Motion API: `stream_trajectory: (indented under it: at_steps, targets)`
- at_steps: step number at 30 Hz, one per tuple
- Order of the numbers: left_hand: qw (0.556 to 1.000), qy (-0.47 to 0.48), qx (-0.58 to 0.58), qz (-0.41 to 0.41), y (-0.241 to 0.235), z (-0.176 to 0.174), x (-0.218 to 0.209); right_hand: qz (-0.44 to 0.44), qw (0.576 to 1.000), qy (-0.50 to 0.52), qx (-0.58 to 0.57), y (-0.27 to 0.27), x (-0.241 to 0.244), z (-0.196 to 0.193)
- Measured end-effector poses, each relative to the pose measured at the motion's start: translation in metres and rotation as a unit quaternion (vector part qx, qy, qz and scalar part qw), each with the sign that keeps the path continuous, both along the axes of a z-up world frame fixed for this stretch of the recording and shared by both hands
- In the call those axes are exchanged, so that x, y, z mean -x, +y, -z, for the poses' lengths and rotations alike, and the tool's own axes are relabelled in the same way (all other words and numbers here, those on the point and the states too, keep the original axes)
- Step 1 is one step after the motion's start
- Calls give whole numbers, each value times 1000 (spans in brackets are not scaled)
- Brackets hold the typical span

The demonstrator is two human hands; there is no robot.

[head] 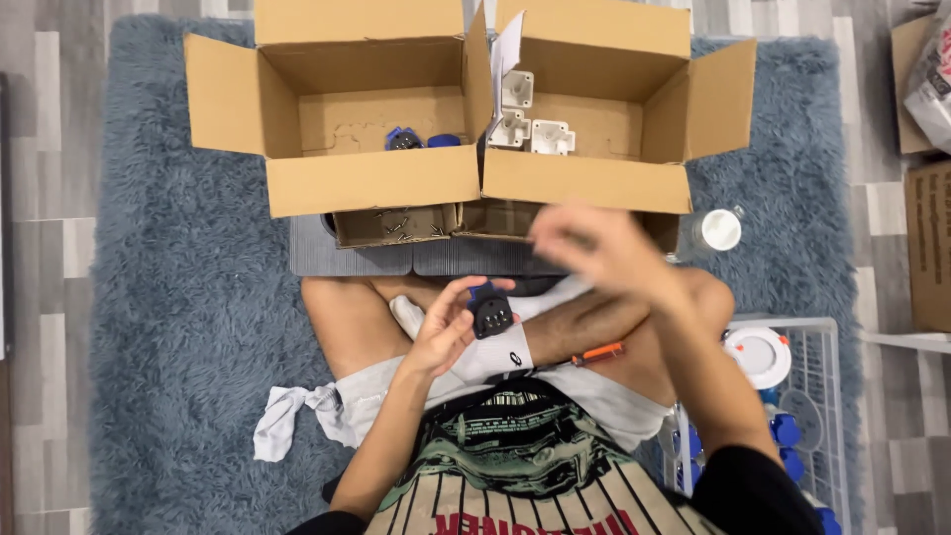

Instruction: Assembling and inspecting electrical junction boxes and switches using a screwdriver while sitting on the floor.

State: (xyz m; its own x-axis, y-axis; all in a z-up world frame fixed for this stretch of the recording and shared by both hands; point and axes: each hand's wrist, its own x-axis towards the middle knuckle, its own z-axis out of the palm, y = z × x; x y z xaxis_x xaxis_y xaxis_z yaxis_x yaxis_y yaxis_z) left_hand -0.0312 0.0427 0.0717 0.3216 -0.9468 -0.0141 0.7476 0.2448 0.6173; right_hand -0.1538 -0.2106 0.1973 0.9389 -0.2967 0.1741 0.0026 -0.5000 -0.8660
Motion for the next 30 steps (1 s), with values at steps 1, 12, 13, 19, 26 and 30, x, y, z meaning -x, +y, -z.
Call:
stream_trajectory:
  at_steps: [1, 12, 13, 19, 26, 30]
  targets:
    - [1000, 1, 0, 1, 3, 7, 3, 1, 1000, 1, 0, -17, -7, -8]
    - [997, -17, 43, -61, 17, 0, -6, 38, 889, 420, 179, -163, -85, 78]
    - [997, -17, 44, -62, 18, -1, -8, 37, 889, 419, 179, -163, -89, 78]
    - [996, -19, 39, -72, 21, 0, -12, 34, 877, 445, 176, -161, -95, 87]
    - [997, -15, 17, -79, 20, 1, -12, 116, 936, 270, 194, -173, -46, 42]
    - [995, -96, 17, -11, 23, 14, -24, 140, 959, 114, 218, -141, -20, -13]
